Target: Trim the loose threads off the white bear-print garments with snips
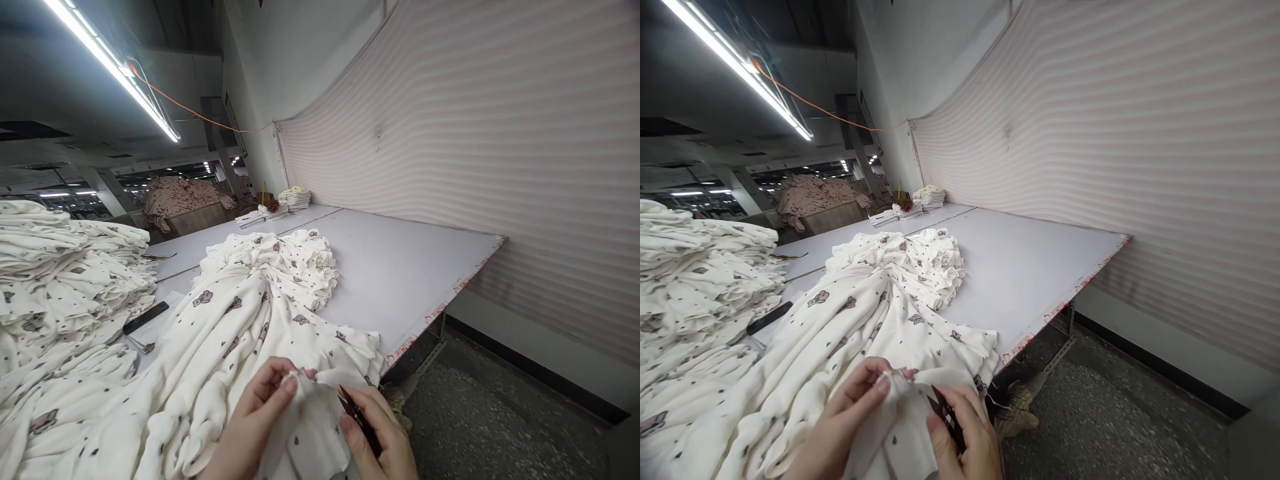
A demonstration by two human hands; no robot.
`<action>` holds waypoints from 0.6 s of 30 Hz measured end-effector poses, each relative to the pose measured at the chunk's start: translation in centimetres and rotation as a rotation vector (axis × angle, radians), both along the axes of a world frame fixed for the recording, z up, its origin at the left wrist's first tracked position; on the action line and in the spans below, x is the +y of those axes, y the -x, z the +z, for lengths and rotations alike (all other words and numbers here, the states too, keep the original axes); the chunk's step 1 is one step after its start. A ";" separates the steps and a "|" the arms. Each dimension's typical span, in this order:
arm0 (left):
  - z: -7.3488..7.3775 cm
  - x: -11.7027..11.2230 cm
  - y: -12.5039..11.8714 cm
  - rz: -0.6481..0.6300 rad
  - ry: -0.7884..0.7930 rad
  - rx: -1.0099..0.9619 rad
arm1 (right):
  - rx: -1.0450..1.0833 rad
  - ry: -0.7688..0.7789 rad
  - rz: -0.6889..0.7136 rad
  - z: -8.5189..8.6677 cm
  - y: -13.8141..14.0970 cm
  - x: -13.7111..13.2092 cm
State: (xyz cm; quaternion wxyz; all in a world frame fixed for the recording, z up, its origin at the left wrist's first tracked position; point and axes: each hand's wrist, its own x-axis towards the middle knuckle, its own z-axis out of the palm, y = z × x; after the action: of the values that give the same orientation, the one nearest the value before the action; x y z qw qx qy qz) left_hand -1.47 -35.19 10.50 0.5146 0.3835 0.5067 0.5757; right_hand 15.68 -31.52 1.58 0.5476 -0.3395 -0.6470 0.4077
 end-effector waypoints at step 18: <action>-2.6 -0.1 -0.2 -0.142 0.025 -0.004 | -0.101 -0.057 0.195 2.6 1.4 0.9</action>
State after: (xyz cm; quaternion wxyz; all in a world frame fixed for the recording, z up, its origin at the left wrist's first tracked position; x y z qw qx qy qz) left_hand -1.29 -35.33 7.88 0.5599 0.4109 0.4846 0.5319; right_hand 14.23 -30.58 4.14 0.4814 -0.2793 -0.7151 0.4229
